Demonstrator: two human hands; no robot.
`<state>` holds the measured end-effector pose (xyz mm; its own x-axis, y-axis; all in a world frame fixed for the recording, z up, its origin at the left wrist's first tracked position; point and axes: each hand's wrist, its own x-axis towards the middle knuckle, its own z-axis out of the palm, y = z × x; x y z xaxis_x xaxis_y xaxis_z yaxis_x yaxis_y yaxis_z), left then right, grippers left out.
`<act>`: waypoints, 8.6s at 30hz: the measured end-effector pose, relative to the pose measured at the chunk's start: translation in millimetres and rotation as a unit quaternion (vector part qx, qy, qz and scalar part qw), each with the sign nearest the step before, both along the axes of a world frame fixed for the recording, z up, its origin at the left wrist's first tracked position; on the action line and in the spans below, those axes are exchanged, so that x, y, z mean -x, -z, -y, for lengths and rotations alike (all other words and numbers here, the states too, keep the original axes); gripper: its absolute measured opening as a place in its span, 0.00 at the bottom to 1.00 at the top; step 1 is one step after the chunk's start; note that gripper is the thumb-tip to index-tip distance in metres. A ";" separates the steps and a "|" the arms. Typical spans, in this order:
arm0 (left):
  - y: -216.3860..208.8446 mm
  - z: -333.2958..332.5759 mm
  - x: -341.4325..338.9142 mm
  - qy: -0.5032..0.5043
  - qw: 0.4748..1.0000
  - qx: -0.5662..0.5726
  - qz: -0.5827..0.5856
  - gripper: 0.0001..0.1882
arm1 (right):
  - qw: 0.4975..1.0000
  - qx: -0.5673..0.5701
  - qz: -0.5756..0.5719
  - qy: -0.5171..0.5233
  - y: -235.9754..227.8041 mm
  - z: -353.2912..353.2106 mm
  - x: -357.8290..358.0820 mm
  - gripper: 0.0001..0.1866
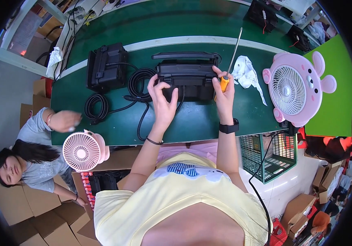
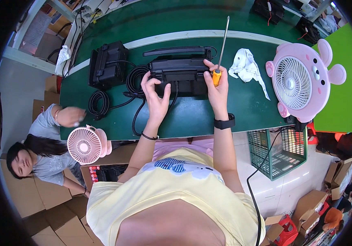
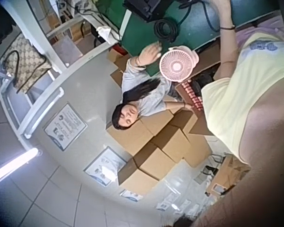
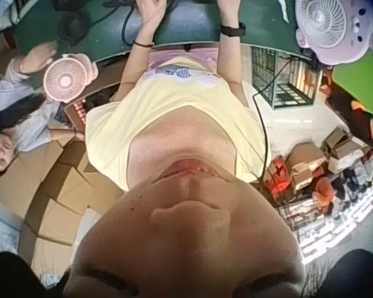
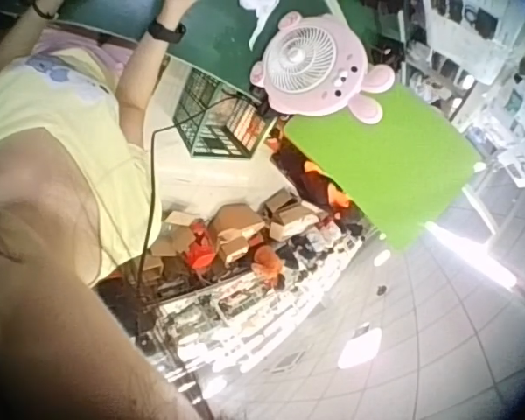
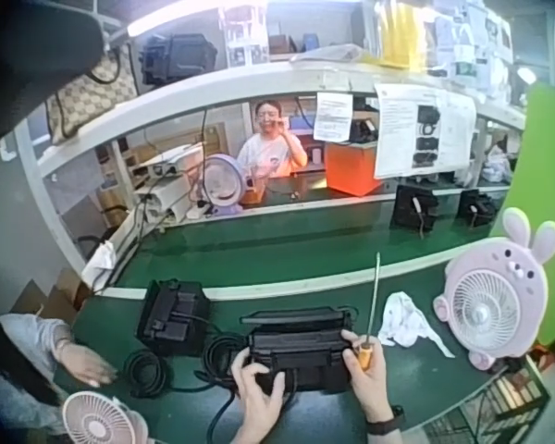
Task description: Assembling portable solar power units by organizing components and wires within a plastic housing and securing the panel lid.
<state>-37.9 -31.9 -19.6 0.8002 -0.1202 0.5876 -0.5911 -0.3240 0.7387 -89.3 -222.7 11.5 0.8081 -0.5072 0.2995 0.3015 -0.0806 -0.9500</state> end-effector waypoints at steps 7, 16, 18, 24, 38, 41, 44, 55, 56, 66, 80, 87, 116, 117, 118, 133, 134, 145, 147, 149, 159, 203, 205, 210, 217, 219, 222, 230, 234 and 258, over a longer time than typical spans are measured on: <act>6.8 3.1 -5.1 0.004 0.999 0.045 0.011 0.24 | 1.000 -0.009 0.016 0.000 2.3 1.4 6.6 0.09; -7.4 1.0 -9.1 0.032 0.995 0.081 -0.056 0.29 | 0.999 0.044 0.003 0.029 10.5 0.3 1.0 0.08; -8.2 0.9 -9.5 -0.014 0.998 0.028 -0.059 0.28 | 0.998 0.050 0.008 0.032 9.8 0.4 0.1 0.08; -10.5 -2.3 -21.1 0.007 0.995 0.067 -0.073 0.24 | 0.999 0.044 0.004 0.028 10.5 0.8 -0.2 0.08; -13.7 -6.3 -33.5 -0.026 0.997 0.072 0.004 0.10 | 0.999 0.025 0.024 0.013 17.4 3.2 3.8 0.08; -21.0 -6.6 -36.3 -0.040 0.998 0.032 0.029 0.08 | 0.999 0.022 0.025 0.010 18.0 3.4 4.9 0.08; -37.3 -9.1 -36.0 -0.028 0.999 0.008 -0.043 0.07 | 0.999 0.028 0.028 0.010 19.5 4.1 5.3 0.08; -55.6 -9.8 -46.8 0.049 0.978 0.070 -0.189 0.08 | 0.999 0.021 0.019 -0.015 17.2 6.1 9.1 0.08; -51.3 -7.2 -45.2 0.028 0.990 0.047 -0.133 0.07 | 1.000 0.016 0.018 -0.018 17.9 5.8 9.8 0.09; -28.4 -13.4 -29.7 0.014 0.998 -0.011 -0.054 0.15 | 0.999 -0.013 0.007 -0.049 14.2 13.8 14.9 0.09; 0.4 -0.8 -43.7 0.158 0.945 0.192 -0.212 0.47 | 0.994 0.034 -0.066 0.086 4.2 -25.1 32.9 0.08; 0.9 -2.2 -42.5 0.142 0.949 0.187 -0.212 0.47 | 0.993 -0.100 0.045 -0.032 3.4 -35.0 19.5 0.10; -8.1 2.3 -38.4 0.119 0.921 0.240 -0.283 0.42 | 0.987 0.069 -0.112 0.088 31.6 10.2 -22.4 0.28; -6.9 2.8 -39.3 0.114 0.921 0.244 -0.281 0.41 | 0.987 0.069 -0.113 0.087 31.0 10.3 -23.6 0.28; -7.1 5.0 -37.8 0.113 0.920 0.245 -0.283 0.41 | 0.987 0.077 -0.109 0.086 30.6 12.6 -24.5 0.27; -10.1 17.7 -20.8 -0.024 0.923 0.194 -0.331 0.40 | 0.977 0.110 -0.103 0.149 38.9 17.2 -23.6 0.20; -7.3 15.0 -19.5 -0.026 0.924 0.195 -0.328 0.40 | 0.974 0.118 -0.103 0.162 42.0 14.5 -18.7 0.20; -82.6 13.9 -36.6 0.068 0.983 -0.172 -0.002 0.27 | 0.979 0.157 -0.110 0.077 62.8 5.5 17.4 0.27; -81.1 21.0 -45.9 0.032 0.955 -0.279 0.099 0.26 | 0.984 0.140 -0.079 0.078 55.8 -1.0 19.6 0.26; -65.9 28.4 -63.2 0.011 0.950 -0.290 0.117 0.26 | 0.977 0.182 -0.055 0.097 39.7 -4.4 26.3 0.25; -54.7 32.2 -89.7 -0.037 0.959 -0.265 0.089 0.21 | 0.980 0.147 -0.131 0.043 -10.5 -13.7 69.9 0.24; -43.9 17.9 -87.5 -0.122 0.965 -0.230 0.021 0.15 | 0.965 0.059 -0.213 -0.141 -32.1 -34.7 85.0 0.15; -44.7 17.3 -86.7 -0.124 0.965 -0.231 0.024 0.15 | 0.963 0.135 -0.197 -0.128 -34.3 -38.4 84.8 0.16; -44.2 16.2 -87.0 -0.127 0.964 -0.232 0.030 0.16 | 0.947 0.265 -0.173 -0.053 -35.1 -48.8 80.0 0.14; -40.5 15.6 -89.4 -0.112 0.969 -0.220 0.033 0.15 | 0.918 0.367 -0.151 -0.018 -30.7 -53.7 79.4 0.13; -40.1 15.2 -90.2 -0.106 0.970 -0.214 0.036 0.15 | 0.944 0.299 -0.126 -0.052 -21.4 -50.7 77.9 0.12; -41.9 16.6 -89.1 -0.096 0.974 -0.199 0.041 0.15 | 0.954 -0.003 -0.237 -0.183 -19.6 -39.8 75.9 0.12; -36.6 -2.9 -77.9 -0.061 0.992 -0.103 0.029 0.13 | 0.975 -0.021 -0.180 -0.127 -44.0 -6.0 96.8 0.27; -30.7 -18.6 -59.5 -0.026 0.996 -0.044 0.079 0.12 | 0.985 -0.134 -0.090 0.058 -27.7 22.4 80.2 0.16; -10.4 -5.1 59.5 -0.016 0.930 -0.215 0.298 0.15 | 0.963 -0.265 0.007 0.050 35.5 -3.8 43.0 0.22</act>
<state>-97.4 -26.8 -9.2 0.3556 -0.4280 0.8309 -0.8389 -0.5381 0.0818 -132.3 -218.9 -24.0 0.7445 -0.6675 -0.0120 0.3313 0.3850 -0.8614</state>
